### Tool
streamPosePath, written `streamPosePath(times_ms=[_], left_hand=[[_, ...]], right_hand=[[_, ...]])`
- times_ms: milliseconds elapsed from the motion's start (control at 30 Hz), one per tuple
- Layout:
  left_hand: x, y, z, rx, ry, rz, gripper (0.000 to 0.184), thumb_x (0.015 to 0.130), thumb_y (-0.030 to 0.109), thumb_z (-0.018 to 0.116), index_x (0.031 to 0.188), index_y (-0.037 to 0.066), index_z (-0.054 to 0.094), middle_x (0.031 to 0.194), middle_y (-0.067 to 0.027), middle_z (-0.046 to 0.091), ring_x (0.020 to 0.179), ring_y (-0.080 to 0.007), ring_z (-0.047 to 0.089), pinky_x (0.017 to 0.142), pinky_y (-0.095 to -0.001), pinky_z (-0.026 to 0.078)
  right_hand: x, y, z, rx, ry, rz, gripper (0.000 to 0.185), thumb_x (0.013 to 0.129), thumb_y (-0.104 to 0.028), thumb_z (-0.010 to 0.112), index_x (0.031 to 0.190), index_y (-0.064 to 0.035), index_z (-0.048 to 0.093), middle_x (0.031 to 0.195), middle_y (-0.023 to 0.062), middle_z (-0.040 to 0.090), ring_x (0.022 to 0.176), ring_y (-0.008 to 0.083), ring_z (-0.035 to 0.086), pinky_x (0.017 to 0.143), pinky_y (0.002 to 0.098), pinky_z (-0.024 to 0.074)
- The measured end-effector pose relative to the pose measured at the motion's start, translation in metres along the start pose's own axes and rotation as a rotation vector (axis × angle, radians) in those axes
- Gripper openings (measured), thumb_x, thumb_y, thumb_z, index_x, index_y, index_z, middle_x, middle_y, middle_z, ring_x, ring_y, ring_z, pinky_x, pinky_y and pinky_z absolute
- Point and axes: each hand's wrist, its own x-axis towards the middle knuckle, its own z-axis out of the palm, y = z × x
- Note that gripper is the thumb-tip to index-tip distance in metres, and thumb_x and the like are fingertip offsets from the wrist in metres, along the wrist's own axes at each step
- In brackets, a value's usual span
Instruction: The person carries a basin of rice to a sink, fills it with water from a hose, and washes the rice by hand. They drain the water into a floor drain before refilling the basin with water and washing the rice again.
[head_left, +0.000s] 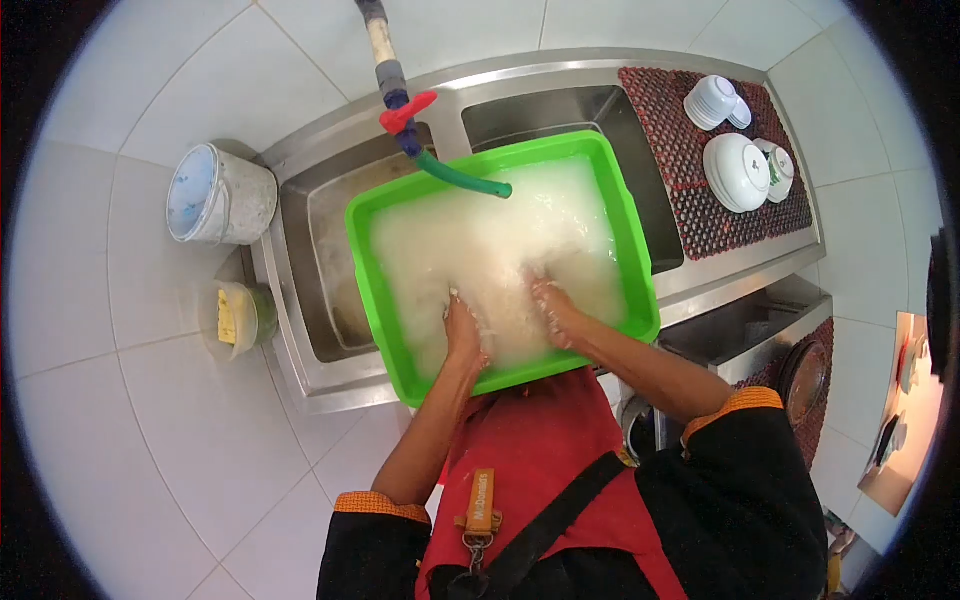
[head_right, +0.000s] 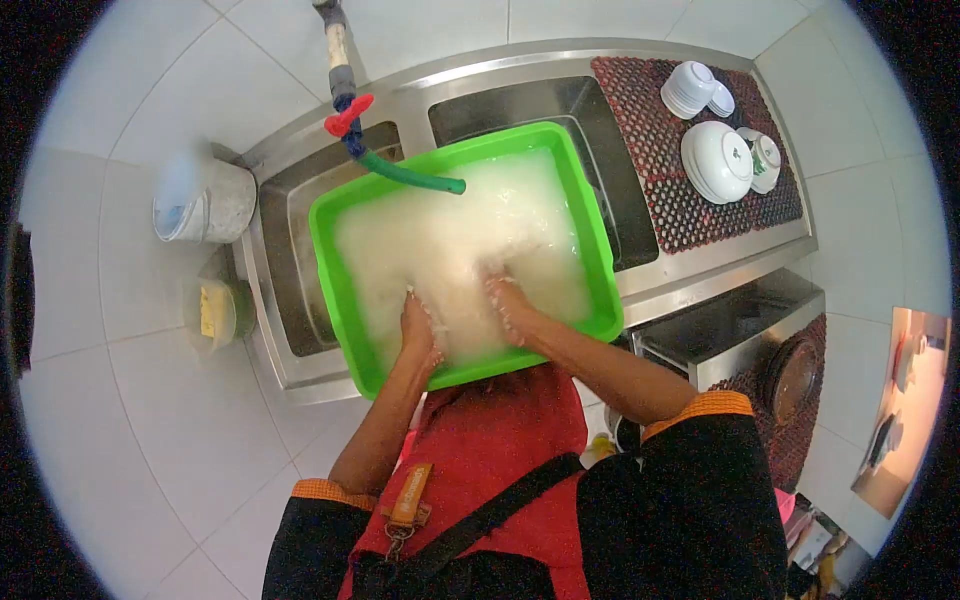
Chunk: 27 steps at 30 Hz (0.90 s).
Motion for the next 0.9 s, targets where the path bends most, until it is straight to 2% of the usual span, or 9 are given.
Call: streamPosePath(times_ms=[67, 167, 267, 300, 433, 600, 700, 833, 900], left_hand=[[0.001, 0.003, 0.009, -0.069, -0.012, -0.054, 0.036, 0.099, 0.034, 0.037, 0.117, 0.005, 0.05, 0.099, -0.005, 0.058, 0.087, -0.0188, 0.059, 0.079, -0.036, 0.052], [-0.009, 0.015, 0.031, 0.015, -0.087, 0.029, 0.029, 0.099, 0.031, 0.038, 0.112, 0.009, 0.052, 0.095, -0.0031, 0.057, 0.086, -0.0172, 0.058, 0.074, -0.0337, 0.052], [-0.014, 0.028, 0.029, 0.018, -0.193, -0.016, 0.047, 0.099, 0.043, 0.033, 0.126, 0.008, 0.048, 0.116, -0.0062, 0.056, 0.101, -0.0213, 0.056, 0.088, -0.0346, 0.047], [-0.015, 0.027, 0.021, 0.018, -0.187, 0.034, 0.048, 0.098, 0.045, 0.034, 0.125, 0.008, 0.048, 0.114, -0.0054, 0.056, 0.102, -0.0203, 0.055, 0.089, -0.0348, 0.046], [-0.031, 0.047, 0.025, 0.111, -0.2, -0.008, 0.054, 0.097, 0.048, 0.035, 0.129, 0.006, 0.046, 0.121, -0.0065, 0.054, 0.11, -0.0199, 0.051, 0.097, -0.0345, 0.04], [-0.032, 0.073, 0.047, 0.487, -0.024, 0.184, 0.058, 0.096, 0.046, 0.039, 0.137, 0.006, 0.04, 0.137, -0.0094, 0.043, 0.124, -0.0214, 0.042, 0.105, -0.0344, 0.031], [-0.013, 0.091, 0.047, 0.684, 0.002, 0.273, 0.056, 0.094, 0.043, 0.043, 0.137, 0.007, 0.041, 0.141, -0.0097, 0.039, 0.128, -0.0225, 0.038, 0.105, -0.0349, 0.03], [0.028, 0.097, 0.04, 0.875, 0.062, 0.243, 0.055, 0.092, 0.039, 0.047, 0.137, 0.008, 0.043, 0.146, -0.01, 0.033, 0.132, -0.0239, 0.032, 0.107, -0.0357, 0.028], [0.079, 0.078, 0.018, 0.921, 0.003, 0.372, 0.058, 0.092, 0.037, 0.05, 0.136, 0.001, 0.041, 0.142, -0.0163, 0.037, 0.13, -0.0279, 0.037, 0.107, -0.0358, 0.028]], right_hand=[[-0.059, -0.048, 0.042, -0.185, 0.013, 0.005, 0.045, 0.091, -0.042, 0.054, 0.117, -0.0053, 0.052, 0.069, -0.0004, 0.051, 0.052, 0.0097, 0.038, 0.043, 0.0215, 0.0368], [-0.078, -0.077, 0.068, -0.23, -0.047, -0.106, 0.051, 0.092, -0.04, 0.053, 0.125, -0.0025, 0.042, 0.07, 0.0012, 0.053, 0.051, 0.0103, 0.042, 0.043, 0.0223, 0.0388], [-0.08, -0.092, 0.094, -0.288, -0.123, -0.266, 0.063, 0.093, -0.037, 0.052, 0.136, 0.0016, 0.027, 0.071, 0.0037, 0.056, 0.051, 0.0111, 0.049, 0.044, 0.0236, 0.0418], [0.001, -0.018, 0.085, -0.614, 0.017, -0.797, 0.057, 0.092, -0.034, 0.054, 0.134, -0.0017, 0.032, 0.082, 0.0077, 0.062, 0.067, 0.0168, 0.06, 0.055, 0.0287, 0.0499], [0.067, -0.007, 0.043, -1.129, -0.277, -0.775, 0.043, 0.093, -0.032, 0.047, 0.122, -0.001, 0.042, 0.083, 0.0115, 0.062, 0.069, 0.0245, 0.061, 0.062, 0.0347, 0.0504], [0.213, 0.061, -0.033, -1.084, -0.328, -1.435, 0.037, 0.093, -0.03, 0.038, 0.108, -0.0002, 0.055, 0.084, 0.0163, 0.063, 0.072, 0.034, 0.061, 0.07, 0.0422, 0.0511], [0.081, -0.032, -0.023, -1.567, 0.072, -1.065, 0.034, 0.09, -0.02, 0.038, 0.104, 0.0057, 0.056, 0.095, 0.0218, 0.065, 0.079, 0.0365, 0.065, 0.073, 0.0465, 0.0517], [-0.019, -0.117, -0.018, -1.495, -0.09, -0.516, 0.036, 0.086, -0.019, 0.044, 0.104, 0.0101, 0.055, 0.099, 0.0266, 0.064, 0.086, 0.0426, 0.064, 0.075, 0.0492, 0.0511], [-0.044, -0.142, -0.011, -1.806, -0.308, -0.162, 0.052, 0.085, -0.027, 0.05, 0.118, 0.0129, 0.046, 0.113, 0.0332, 0.055, 0.101, 0.0486, 0.057, 0.086, 0.0504, 0.0475]])
